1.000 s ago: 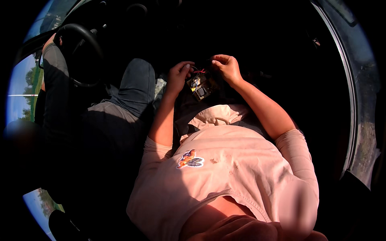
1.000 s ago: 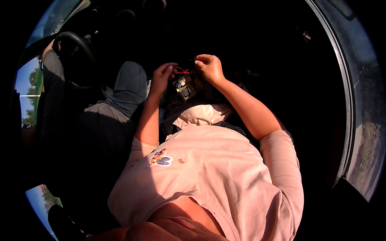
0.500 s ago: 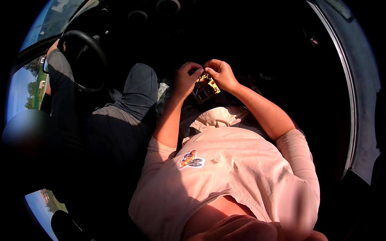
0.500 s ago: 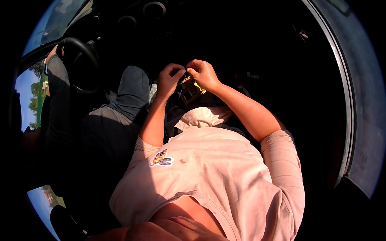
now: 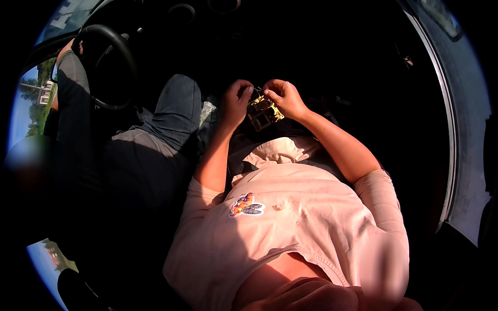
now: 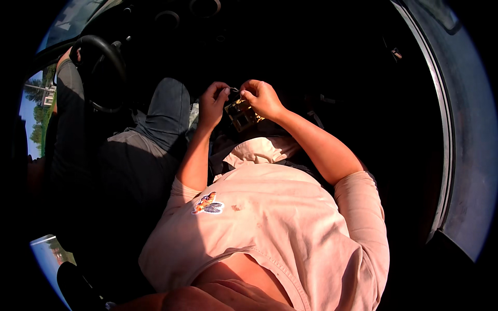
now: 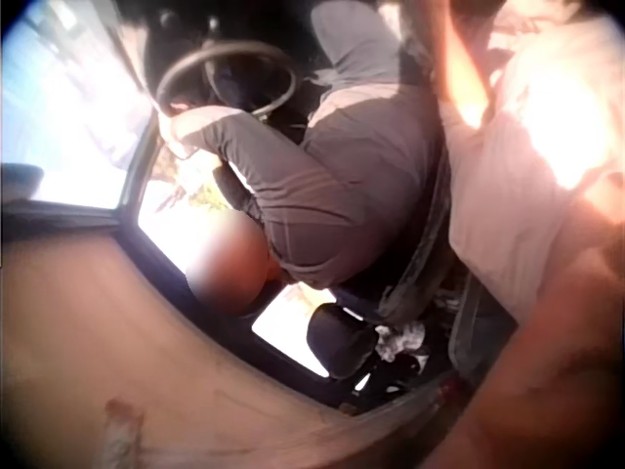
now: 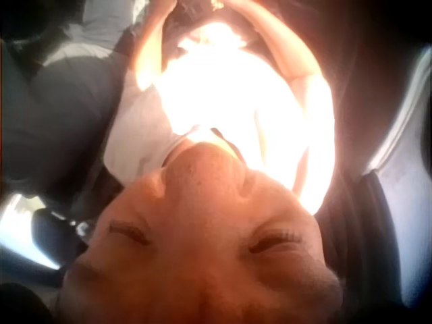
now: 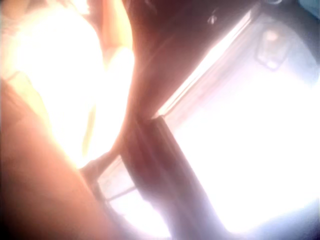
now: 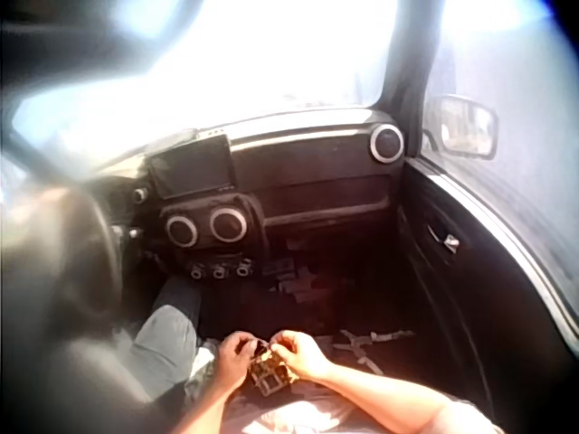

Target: The person sits in the passenger seat of a moving car and uses pliers to strip and twist wires attached to a small electronic circuit board. They manipulate the wires and components while the vehicle is in motion, occasionally adjusting their grip on the board and tools.

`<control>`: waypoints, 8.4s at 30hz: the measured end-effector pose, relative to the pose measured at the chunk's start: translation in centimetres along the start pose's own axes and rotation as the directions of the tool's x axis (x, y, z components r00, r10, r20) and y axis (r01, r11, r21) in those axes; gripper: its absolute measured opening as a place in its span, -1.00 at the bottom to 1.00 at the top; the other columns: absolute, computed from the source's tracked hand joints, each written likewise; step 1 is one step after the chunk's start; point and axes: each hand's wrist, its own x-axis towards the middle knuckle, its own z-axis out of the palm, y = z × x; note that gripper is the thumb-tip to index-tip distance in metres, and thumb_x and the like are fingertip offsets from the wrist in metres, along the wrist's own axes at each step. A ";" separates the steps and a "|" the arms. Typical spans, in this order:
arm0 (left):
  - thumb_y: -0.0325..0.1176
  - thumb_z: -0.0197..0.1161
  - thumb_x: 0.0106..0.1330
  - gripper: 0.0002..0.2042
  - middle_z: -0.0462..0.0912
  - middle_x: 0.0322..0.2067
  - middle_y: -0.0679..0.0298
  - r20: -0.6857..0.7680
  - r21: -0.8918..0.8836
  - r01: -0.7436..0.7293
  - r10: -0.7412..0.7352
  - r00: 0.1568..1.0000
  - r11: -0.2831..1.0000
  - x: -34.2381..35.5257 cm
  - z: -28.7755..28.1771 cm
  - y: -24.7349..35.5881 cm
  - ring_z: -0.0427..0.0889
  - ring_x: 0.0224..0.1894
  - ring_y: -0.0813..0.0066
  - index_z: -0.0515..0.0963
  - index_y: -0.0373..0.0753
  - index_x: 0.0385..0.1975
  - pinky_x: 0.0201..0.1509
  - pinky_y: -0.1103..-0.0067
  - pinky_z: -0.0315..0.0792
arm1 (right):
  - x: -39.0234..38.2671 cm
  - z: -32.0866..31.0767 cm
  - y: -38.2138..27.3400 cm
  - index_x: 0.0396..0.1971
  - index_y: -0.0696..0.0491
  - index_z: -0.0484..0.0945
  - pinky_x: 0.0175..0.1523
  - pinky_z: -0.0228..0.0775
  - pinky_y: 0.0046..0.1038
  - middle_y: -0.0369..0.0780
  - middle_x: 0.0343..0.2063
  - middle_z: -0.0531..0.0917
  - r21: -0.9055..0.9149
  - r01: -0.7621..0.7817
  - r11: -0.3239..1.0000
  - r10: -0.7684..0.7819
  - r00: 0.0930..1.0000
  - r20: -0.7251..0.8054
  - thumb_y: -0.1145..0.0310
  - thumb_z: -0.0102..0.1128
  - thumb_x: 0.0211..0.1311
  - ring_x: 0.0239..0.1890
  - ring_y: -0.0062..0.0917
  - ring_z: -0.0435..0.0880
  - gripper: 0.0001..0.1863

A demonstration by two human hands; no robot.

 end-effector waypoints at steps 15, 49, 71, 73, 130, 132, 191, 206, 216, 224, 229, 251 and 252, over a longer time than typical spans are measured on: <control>-0.57 0.25 0.05 -0.86 0.54 -0.31 0.20 0.114 0.429 -0.455 0.453 0.884 0.780 0.1 0.3 3.0 0.56 -0.26 0.25 0.54 -0.28 -0.37 -0.23 0.49 0.45 | 0.2 -0.1 0.0 -0.39 0.23 0.47 -0.37 0.55 -0.51 -0.26 -0.52 0.55 0.189 0.034 0.981 -0.040 0.999 0.030 0.49 0.03 0.20 -0.47 -0.63 0.55 -0.89; -0.55 0.21 0.09 -0.88 0.54 -0.38 0.14 0.185 0.413 -0.535 0.507 0.842 0.737 -1.4 -0.4 1.7 0.55 -0.34 0.13 0.48 -0.30 -0.37 -0.30 0.40 0.44 | -0.2 0.1 0.3 -0.43 0.17 0.46 -0.28 0.38 -0.60 -0.34 -0.53 0.53 0.192 -0.097 0.977 0.054 0.974 0.219 0.53 0.06 0.18 -0.44 -0.70 0.51 -0.96; -0.42 0.02 0.13 -0.91 0.40 -0.65 0.37 0.426 0.216 0.240 -0.312 0.849 0.947 -1.2 -1.4 0.0 0.36 -0.56 0.61 0.40 -0.27 -0.55 -0.51 0.61 0.23 | -1.1 0.2 -1.0 -0.43 0.11 0.55 -0.18 0.38 -0.30 -0.13 -0.45 0.59 -0.415 0.614 0.671 -0.523 0.789 0.322 0.52 0.23 -0.11 -0.30 -0.20 0.54 -0.84; -0.40 0.02 0.16 -0.90 0.35 -0.62 0.44 0.443 0.036 0.324 -0.305 0.843 0.946 -1.4 -1.2 -0.3 0.32 -0.53 0.68 0.40 -0.27 -0.53 -0.50 0.68 0.19 | -1.2 0.2 -0.5 -0.43 0.11 0.55 -0.18 0.39 -0.30 -0.13 -0.45 0.59 -0.414 0.541 0.732 -0.474 0.841 0.260 0.53 0.22 -0.09 -0.31 -0.18 0.54 -0.86; -0.57 0.20 0.15 -0.82 0.57 -0.36 0.31 0.116 0.059 0.052 -0.059 0.992 0.997 -2.1 0.0 1.6 0.55 -0.34 0.60 0.50 -0.35 -0.24 -0.22 0.67 0.44 | -0.6 0.3 0.6 -0.41 0.20 0.49 -0.31 0.42 -0.62 -0.32 -0.50 0.58 0.221 -0.001 0.975 -0.033 0.988 0.153 0.52 0.14 0.18 -0.45 -0.71 0.54 -0.94; -0.58 0.19 0.15 -0.85 0.59 -0.35 0.28 0.129 0.123 -0.066 0.050 0.990 0.990 -1.9 -0.1 2.2 0.57 -0.31 0.56 0.51 -0.35 -0.28 -0.22 0.66 0.44 | -0.5 0.2 0.2 -0.39 0.20 0.50 -0.30 0.43 -0.62 -0.30 -0.48 0.59 0.224 -0.009 0.974 -0.026 0.988 0.154 0.51 0.12 0.19 -0.44 -0.70 0.55 -0.93; -0.56 0.20 0.16 -0.89 0.51 -0.35 0.27 -0.105 0.140 -0.065 0.080 0.991 0.988 -2.9 1.0 1.7 0.53 -0.40 0.53 0.50 -0.32 -0.32 -0.33 0.65 0.41 | -0.3 1.1 0.6 -0.44 0.17 0.47 -0.28 0.42 -0.63 -0.33 -0.52 0.56 0.306 -0.066 0.950 0.019 0.988 0.155 0.52 0.11 0.19 -0.43 -0.71 0.53 -0.95; -0.48 0.13 0.22 -0.92 0.53 -0.40 0.19 -0.071 0.214 -0.099 0.116 0.991 0.972 -2.4 0.9 1.7 0.54 -0.36 0.36 0.51 -0.34 -0.37 -0.28 0.57 0.39 | 0.0 0.8 0.8 -0.40 0.20 0.46 -0.32 0.54 -0.54 -0.28 -0.47 0.56 0.322 -0.049 0.945 0.002 0.990 0.143 0.56 0.08 0.18 -0.41 -0.64 0.56 -0.97; -0.38 0.12 0.25 -0.88 0.52 -0.45 0.15 -0.027 0.223 -0.061 0.069 0.997 0.973 -2.5 1.0 1.8 0.52 -0.44 0.24 0.51 -0.29 -0.39 -0.36 0.48 0.37 | 0.0 1.0 0.4 -0.43 0.19 0.45 -0.47 0.38 -0.62 -0.27 -0.57 0.57 0.335 -0.010 0.942 -0.035 0.991 0.127 0.53 0.08 0.17 -0.56 -0.65 0.58 -0.96; -0.30 0.06 0.31 -0.79 0.47 -0.52 0.04 0.015 0.272 -0.055 0.053 0.999 0.961 -2.6 1.1 1.0 0.46 -0.47 0.05 0.43 -0.31 -0.47 -0.44 0.38 0.31 | -0.2 0.9 0.2 -0.41 0.22 0.47 -0.37 0.48 -0.57 -0.25 -0.52 0.58 0.317 -0.046 0.947 -0.001 0.989 0.148 0.53 0.10 0.16 -0.45 -0.65 0.58 -0.94; -0.33 0.05 0.33 -0.76 0.39 -0.69 0.25 0.020 0.249 -0.040 0.036 0.999 0.968 -2.2 1.1 0.4 0.39 -0.62 0.49 0.40 -0.32 -0.55 -0.52 0.54 0.27 | -0.1 1.0 0.7 -0.40 0.22 0.48 -0.37 0.46 -0.57 -0.25 -0.52 0.59 0.321 -0.041 0.946 -0.007 0.989 0.147 0.53 0.09 0.17 -0.46 -0.65 0.58 -0.94; -0.40 0.11 0.25 -0.90 0.53 -0.43 0.08 0.128 0.277 -0.141 0.109 0.986 0.950 -2.1 0.7 2.9 0.52 -0.39 0.07 0.46 -0.29 -0.35 -0.36 0.39 0.39 | 0.4 0.2 0.8 -0.45 0.22 0.48 -0.37 0.46 -0.58 -0.28 -0.54 0.57 0.355 0.020 0.935 -0.048 0.996 0.071 0.55 0.06 0.16 -0.48 -0.68 0.54 -0.95; -0.41 0.11 0.26 -0.90 0.53 -0.43 0.09 0.127 0.286 -0.173 0.141 0.982 0.942 -2.0 0.8 3.1 0.53 -0.40 0.14 0.47 -0.30 -0.35 -0.35 0.43 0.39 | 0.4 0.2 1.2 -0.45 0.22 0.48 -0.37 0.46 -0.58 -0.28 -0.54 0.57 0.347 0.017 0.938 -0.046 0.996 0.075 0.55 0.06 0.16 -0.48 -0.68 0.54 -0.95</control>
